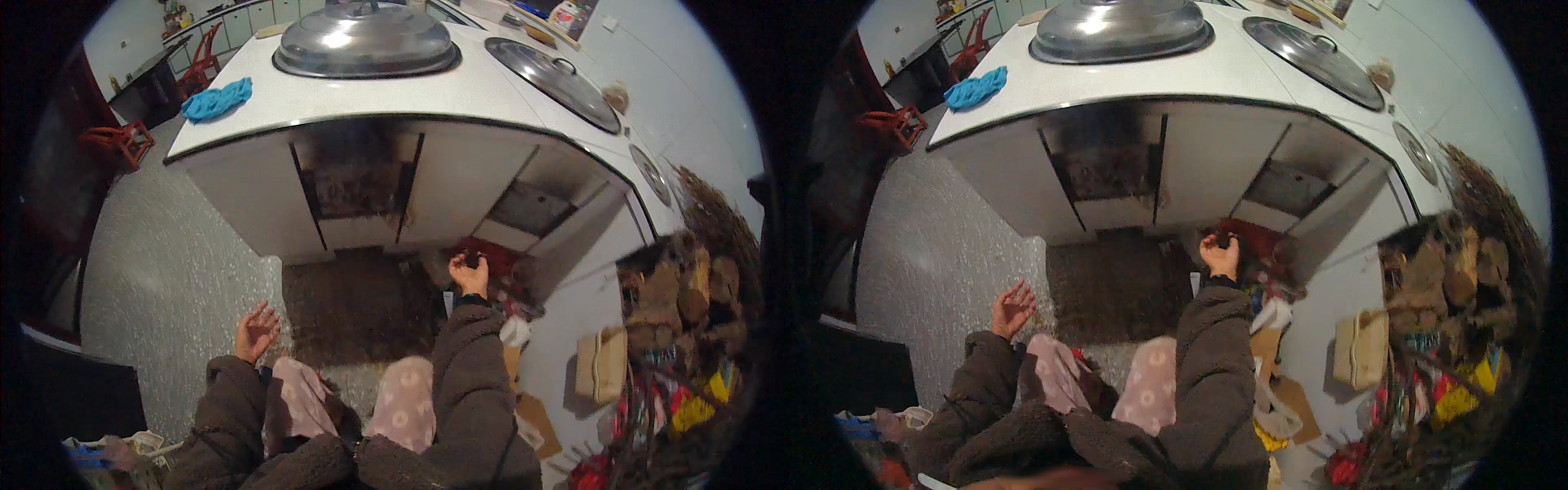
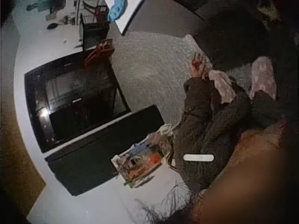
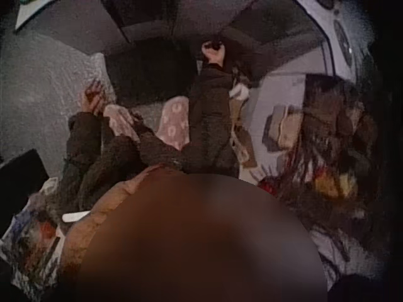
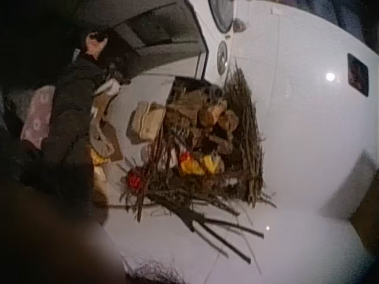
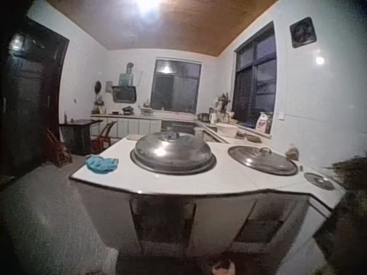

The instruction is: The person tends a wood-burning stove by poking burning wood with a metal rod, then moves to the gas stove to stir food in a wok with a spatula and cover it. They later fill a ladle with water at the sink and pour it into the wok.

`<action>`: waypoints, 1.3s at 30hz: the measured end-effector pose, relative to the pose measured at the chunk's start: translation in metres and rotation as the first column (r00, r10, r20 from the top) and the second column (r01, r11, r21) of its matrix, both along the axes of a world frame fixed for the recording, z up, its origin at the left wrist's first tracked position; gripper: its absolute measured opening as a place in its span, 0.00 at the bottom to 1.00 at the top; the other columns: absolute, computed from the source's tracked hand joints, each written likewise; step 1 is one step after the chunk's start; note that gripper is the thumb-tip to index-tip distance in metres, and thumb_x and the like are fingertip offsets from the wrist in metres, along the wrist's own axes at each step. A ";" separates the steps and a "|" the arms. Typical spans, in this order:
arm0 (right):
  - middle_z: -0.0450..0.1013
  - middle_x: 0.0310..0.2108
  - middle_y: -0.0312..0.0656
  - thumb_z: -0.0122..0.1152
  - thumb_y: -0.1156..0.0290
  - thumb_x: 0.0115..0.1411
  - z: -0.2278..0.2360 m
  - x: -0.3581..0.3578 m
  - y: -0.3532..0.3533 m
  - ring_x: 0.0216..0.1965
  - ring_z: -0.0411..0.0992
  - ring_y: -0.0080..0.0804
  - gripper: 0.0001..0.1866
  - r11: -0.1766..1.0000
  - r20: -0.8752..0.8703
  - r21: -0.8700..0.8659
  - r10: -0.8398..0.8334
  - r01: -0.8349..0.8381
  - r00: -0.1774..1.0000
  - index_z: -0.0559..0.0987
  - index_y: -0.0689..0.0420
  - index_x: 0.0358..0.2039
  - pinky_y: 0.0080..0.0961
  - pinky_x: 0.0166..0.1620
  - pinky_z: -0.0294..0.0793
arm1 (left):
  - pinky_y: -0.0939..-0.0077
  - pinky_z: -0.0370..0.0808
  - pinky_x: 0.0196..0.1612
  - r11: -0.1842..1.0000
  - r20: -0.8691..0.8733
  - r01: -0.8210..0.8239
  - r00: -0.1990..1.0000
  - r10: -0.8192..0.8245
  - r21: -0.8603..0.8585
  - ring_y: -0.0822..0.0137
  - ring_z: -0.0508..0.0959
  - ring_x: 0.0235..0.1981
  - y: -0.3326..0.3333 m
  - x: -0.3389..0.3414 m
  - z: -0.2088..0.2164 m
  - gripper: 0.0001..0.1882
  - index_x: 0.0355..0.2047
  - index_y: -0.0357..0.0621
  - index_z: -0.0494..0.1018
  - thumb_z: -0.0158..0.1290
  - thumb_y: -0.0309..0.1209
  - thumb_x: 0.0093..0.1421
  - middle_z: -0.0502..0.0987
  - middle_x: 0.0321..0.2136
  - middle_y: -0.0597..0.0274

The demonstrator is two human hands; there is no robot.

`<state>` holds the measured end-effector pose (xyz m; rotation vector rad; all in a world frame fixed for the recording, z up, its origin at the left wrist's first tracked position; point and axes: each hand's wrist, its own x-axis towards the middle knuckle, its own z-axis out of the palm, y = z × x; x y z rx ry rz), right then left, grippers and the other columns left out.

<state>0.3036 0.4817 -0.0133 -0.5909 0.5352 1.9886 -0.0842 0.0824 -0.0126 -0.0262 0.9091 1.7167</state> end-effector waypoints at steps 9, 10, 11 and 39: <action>0.71 0.35 0.38 0.48 0.49 0.60 -0.031 -0.048 0.099 0.39 0.67 0.32 0.22 0.979 0.180 0.183 0.058 -0.092 0.982 0.69 0.53 0.43 0.33 0.42 0.67 | 0.66 0.71 0.43 0.951 -0.010 0.041 0.999 -0.046 -0.306 0.61 0.72 0.43 0.032 -0.019 0.013 0.28 0.58 0.48 0.60 0.48 0.41 0.58 0.66 0.50 0.59; 0.71 0.39 0.37 0.47 0.52 0.61 -0.029 -0.046 0.096 0.44 0.66 0.31 0.19 0.863 0.154 0.471 0.124 -0.183 0.980 0.70 0.53 0.44 0.35 0.47 0.66 | 0.67 0.71 0.43 0.945 0.028 0.033 0.999 -0.025 -0.327 0.61 0.72 0.42 0.024 -0.016 0.021 0.28 0.58 0.48 0.60 0.48 0.41 0.58 0.66 0.49 0.59; 0.71 0.39 0.37 0.47 0.53 0.62 -0.028 -0.047 0.091 0.43 0.66 0.31 0.18 0.818 0.196 0.528 0.142 -0.227 0.970 0.71 0.52 0.43 0.35 0.47 0.66 | 0.66 0.71 0.42 0.937 0.007 0.005 1.000 -0.003 -0.350 0.61 0.72 0.42 0.015 -0.013 0.031 0.28 0.58 0.48 0.60 0.48 0.41 0.58 0.66 0.49 0.59; 0.71 0.21 0.39 0.50 0.67 0.58 0.123 -0.131 -0.163 0.17 0.67 0.27 0.09 0.571 0.802 -0.308 0.586 -0.761 0.115 0.74 0.58 0.32 0.23 0.16 0.66 | 0.76 0.67 0.20 0.466 -0.104 -0.423 0.817 0.568 -0.777 0.71 0.72 0.22 -0.259 0.029 0.153 0.18 0.19 0.50 0.65 0.46 0.44 0.63 0.72 0.20 0.66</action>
